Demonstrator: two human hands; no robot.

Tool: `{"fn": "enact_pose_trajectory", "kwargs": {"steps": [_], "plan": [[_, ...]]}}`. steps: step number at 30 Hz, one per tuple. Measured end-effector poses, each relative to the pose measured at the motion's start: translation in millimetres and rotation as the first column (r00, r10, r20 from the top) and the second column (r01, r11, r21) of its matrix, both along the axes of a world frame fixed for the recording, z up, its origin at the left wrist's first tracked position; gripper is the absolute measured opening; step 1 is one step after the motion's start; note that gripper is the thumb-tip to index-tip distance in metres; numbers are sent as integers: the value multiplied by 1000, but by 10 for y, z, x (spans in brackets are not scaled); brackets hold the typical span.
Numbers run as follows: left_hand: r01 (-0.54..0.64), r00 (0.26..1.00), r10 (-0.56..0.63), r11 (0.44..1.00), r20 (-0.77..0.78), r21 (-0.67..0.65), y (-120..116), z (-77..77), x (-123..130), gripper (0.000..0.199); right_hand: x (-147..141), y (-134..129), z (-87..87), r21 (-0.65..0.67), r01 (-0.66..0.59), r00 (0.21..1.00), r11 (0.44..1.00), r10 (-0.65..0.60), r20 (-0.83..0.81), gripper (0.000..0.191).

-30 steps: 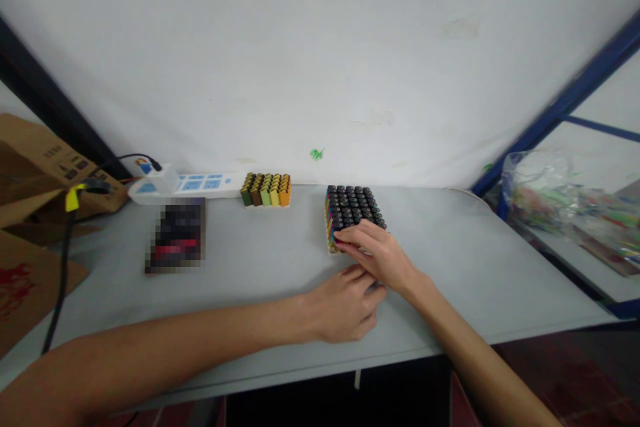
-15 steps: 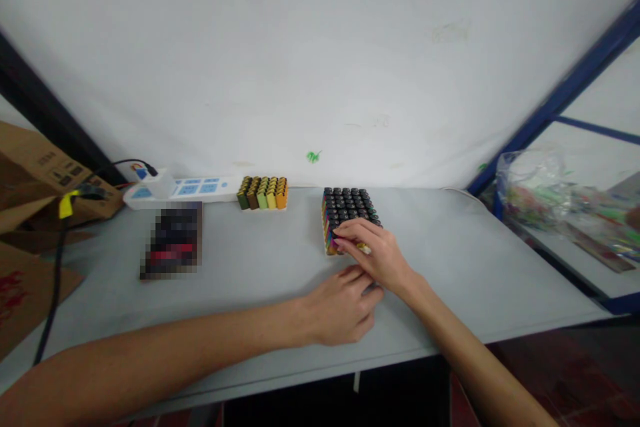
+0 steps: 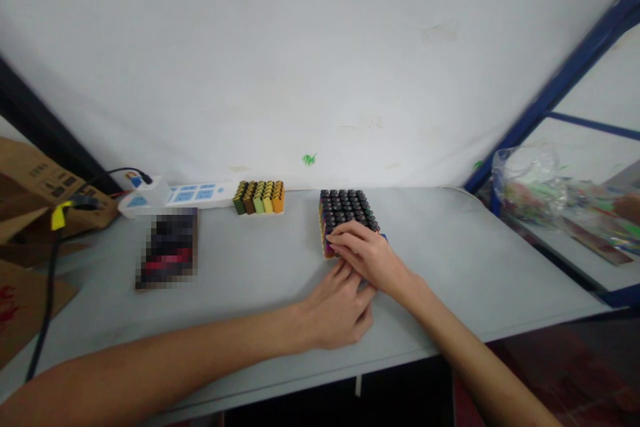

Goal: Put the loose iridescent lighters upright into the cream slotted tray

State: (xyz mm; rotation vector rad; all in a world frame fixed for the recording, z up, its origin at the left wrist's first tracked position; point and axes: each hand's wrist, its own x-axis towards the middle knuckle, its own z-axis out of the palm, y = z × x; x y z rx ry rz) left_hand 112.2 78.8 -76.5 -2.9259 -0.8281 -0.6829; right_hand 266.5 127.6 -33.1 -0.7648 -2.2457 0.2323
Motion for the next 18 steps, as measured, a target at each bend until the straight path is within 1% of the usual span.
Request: {"fn": "enact_pose_trajectory", "kwargs": {"steps": [3,6,9,12,14,16,18], "plan": [[-31,1000,31,999,-3,-24,-6,-8,-2,36,51,-53,19,34,30,999,999,-32,38,24],[-70,997,69,997,-17,-40,-18,24,-9,39,215,-72,75,47,101,995,994,-101,0,26],[-95,995,93,995,-39,-40,-34,66,-18,40,483,-58,101,32,267,960,963,-263,-95,24],[-114,991,112,993,-74,-25,-45,89,-22,43,752,-54,43,-10,442,891,897,-441,-111,18],[-137,986,136,990,-101,-12,-44,94,-23,43,869,-81,-41,-68,483,873,873,-486,-38,17],[-161,980,161,987,-114,8,-35,99,-25,40,917,-132,-138,-138,470,883,872,-460,96,23],[-177,976,180,984,-120,37,-23,105,-32,38,908,-188,-219,-184,475,874,861,-435,217,30]]}}
